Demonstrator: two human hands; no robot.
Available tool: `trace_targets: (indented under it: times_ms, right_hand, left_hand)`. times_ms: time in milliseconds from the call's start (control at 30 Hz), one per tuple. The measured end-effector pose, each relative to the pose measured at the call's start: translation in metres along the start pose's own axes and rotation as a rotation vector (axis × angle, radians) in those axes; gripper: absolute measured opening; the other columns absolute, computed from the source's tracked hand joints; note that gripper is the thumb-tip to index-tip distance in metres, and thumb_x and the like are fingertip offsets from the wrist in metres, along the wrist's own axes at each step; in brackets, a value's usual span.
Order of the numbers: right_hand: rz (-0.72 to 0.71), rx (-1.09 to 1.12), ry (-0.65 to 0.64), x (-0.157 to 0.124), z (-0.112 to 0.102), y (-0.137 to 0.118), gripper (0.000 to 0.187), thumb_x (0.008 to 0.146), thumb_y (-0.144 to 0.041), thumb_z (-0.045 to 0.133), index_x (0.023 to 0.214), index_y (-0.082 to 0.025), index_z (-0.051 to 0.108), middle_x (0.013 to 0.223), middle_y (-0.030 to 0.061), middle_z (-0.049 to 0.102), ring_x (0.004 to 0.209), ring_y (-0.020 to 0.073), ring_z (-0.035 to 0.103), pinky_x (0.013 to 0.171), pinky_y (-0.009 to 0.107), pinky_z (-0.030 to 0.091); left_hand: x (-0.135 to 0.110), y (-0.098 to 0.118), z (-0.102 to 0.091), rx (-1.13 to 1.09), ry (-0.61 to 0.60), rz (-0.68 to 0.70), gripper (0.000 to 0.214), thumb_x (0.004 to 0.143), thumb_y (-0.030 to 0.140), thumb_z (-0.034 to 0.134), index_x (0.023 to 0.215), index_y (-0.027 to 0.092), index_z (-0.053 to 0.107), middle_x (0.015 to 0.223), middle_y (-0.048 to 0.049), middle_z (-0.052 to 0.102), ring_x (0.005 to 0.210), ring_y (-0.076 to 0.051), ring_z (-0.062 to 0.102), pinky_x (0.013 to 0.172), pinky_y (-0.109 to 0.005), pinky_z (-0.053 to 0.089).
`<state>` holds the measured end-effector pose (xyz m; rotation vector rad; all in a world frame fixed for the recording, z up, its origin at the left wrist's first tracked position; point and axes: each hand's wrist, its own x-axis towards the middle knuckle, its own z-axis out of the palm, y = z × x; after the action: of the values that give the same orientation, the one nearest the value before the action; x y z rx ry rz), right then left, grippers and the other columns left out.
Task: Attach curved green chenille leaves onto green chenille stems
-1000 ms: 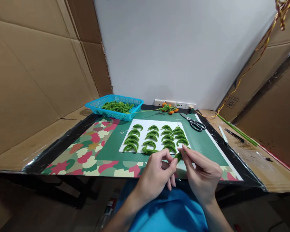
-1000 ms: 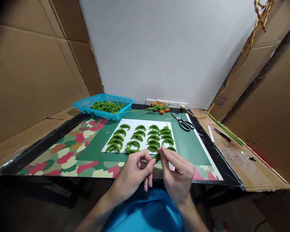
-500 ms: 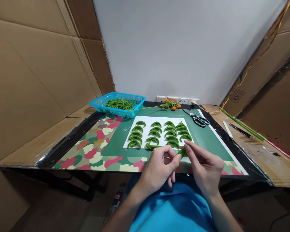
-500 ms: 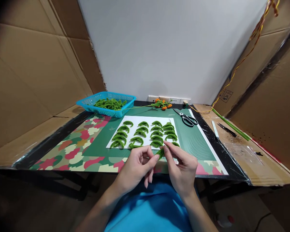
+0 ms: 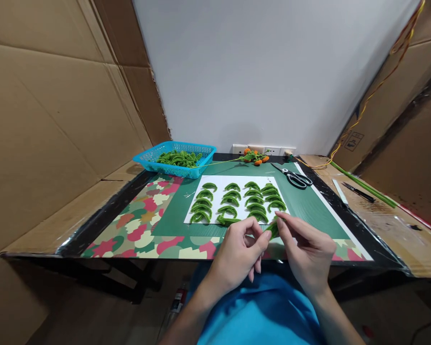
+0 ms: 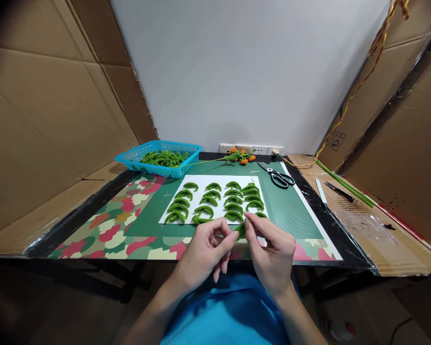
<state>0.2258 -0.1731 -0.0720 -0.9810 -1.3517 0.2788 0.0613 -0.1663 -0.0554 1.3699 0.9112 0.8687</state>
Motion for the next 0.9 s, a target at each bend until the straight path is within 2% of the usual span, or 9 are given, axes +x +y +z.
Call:
trace_targets:
  times_ms: [167, 300, 467, 600, 700, 800, 900]
  right_hand:
    - [0.170, 0.151, -0.075, 0.0055, -0.0013, -0.0004, 0.019, 0.090, -0.026, 0.080, 0.108, -0.022, 0.085, 0.095, 0.0067, 0.084, 0.071, 0.0208, 0.080, 0.061, 0.027, 0.067]
    - [0.201, 0.199, -0.128, 0.0085, 0.0009, 0.0000, 0.017, 0.090, -0.027, 0.080, 0.106, -0.024, 0.086, 0.097, 0.0064, 0.084, 0.077, 0.0217, 0.081, 0.066, 0.028, 0.068]
    - [0.159, 0.115, -0.166, 0.0073, 0.0027, 0.0008, 0.024, 0.093, -0.027, 0.077, 0.116, -0.026, 0.083, 0.106, 0.0063, 0.084, 0.078, 0.0202, 0.080, 0.067, 0.027, 0.066]
    - [0.051, 0.043, -0.215, 0.0048, 0.0027, -0.0012, 0.024, 0.097, -0.021, 0.068, 0.116, -0.023, 0.083, 0.096, 0.0062, 0.082, 0.082, 0.0202, 0.079, 0.066, 0.026, 0.062]
    - [0.036, -0.002, -0.207, 0.0043, 0.0026, -0.0025, 0.022, 0.099, -0.022, 0.065, 0.112, -0.021, 0.084, 0.091, 0.0064, 0.081, 0.081, 0.0206, 0.078, 0.065, 0.026, 0.060]
    - [0.070, -0.039, -0.190, 0.0044, 0.0024, -0.0015, 0.025, 0.101, -0.027, 0.064, 0.118, -0.022, 0.082, 0.099, 0.0071, 0.082, 0.080, 0.0204, 0.078, 0.066, 0.028, 0.061]
    - [0.062, -0.048, -0.166, 0.0041, 0.0029, 0.0008, 0.029, 0.101, -0.028, 0.064, 0.126, -0.024, 0.079, 0.113, 0.0083, 0.082, 0.090, 0.0225, 0.079, 0.076, 0.031, 0.064]
  left_hand:
    - [0.0008, -0.0010, 0.0023, -0.022, 0.015, 0.027, 0.040, 0.097, 0.057, 0.064, 0.089, 0.021, 0.050, 0.066, 0.0044, 0.060, 0.040, -0.009, 0.055, 0.033, -0.017, 0.039]
    - [-0.0001, -0.0026, 0.0048, 0.025, 0.071, 0.048, 0.039, 0.100, 0.056, 0.059, 0.088, 0.021, 0.049, 0.066, 0.0042, 0.058, 0.044, -0.010, 0.057, 0.037, -0.019, 0.044]
    - [-0.0029, -0.0055, 0.0063, 0.077, 0.127, 0.051, 0.035, 0.100, 0.051, 0.060, 0.086, 0.021, 0.049, 0.060, 0.0040, 0.057, 0.042, -0.010, 0.055, 0.039, -0.019, 0.041]
    - [-0.0040, -0.0034, 0.0073, 0.094, 0.120, 0.065, 0.033, 0.101, 0.046, 0.060, 0.084, 0.021, 0.049, 0.053, 0.0048, 0.055, 0.043, -0.011, 0.054, 0.043, -0.019, 0.043]
    - [-0.0034, -0.0008, 0.0076, 0.083, 0.116, 0.070, 0.033, 0.101, 0.045, 0.060, 0.082, 0.021, 0.047, 0.050, 0.0054, 0.054, 0.041, -0.010, 0.053, 0.043, -0.019, 0.043]
    - [-0.0015, -0.0013, 0.0061, 0.048, 0.114, 0.063, 0.035, 0.101, 0.049, 0.059, 0.085, 0.022, 0.046, 0.050, 0.0055, 0.055, 0.040, -0.011, 0.054, 0.041, -0.019, 0.045]
    - [0.0006, -0.0047, 0.0034, 0.014, 0.055, 0.044, 0.038, 0.102, 0.057, 0.055, 0.089, 0.022, 0.048, 0.051, 0.0046, 0.058, 0.040, -0.012, 0.057, 0.041, -0.020, 0.046]
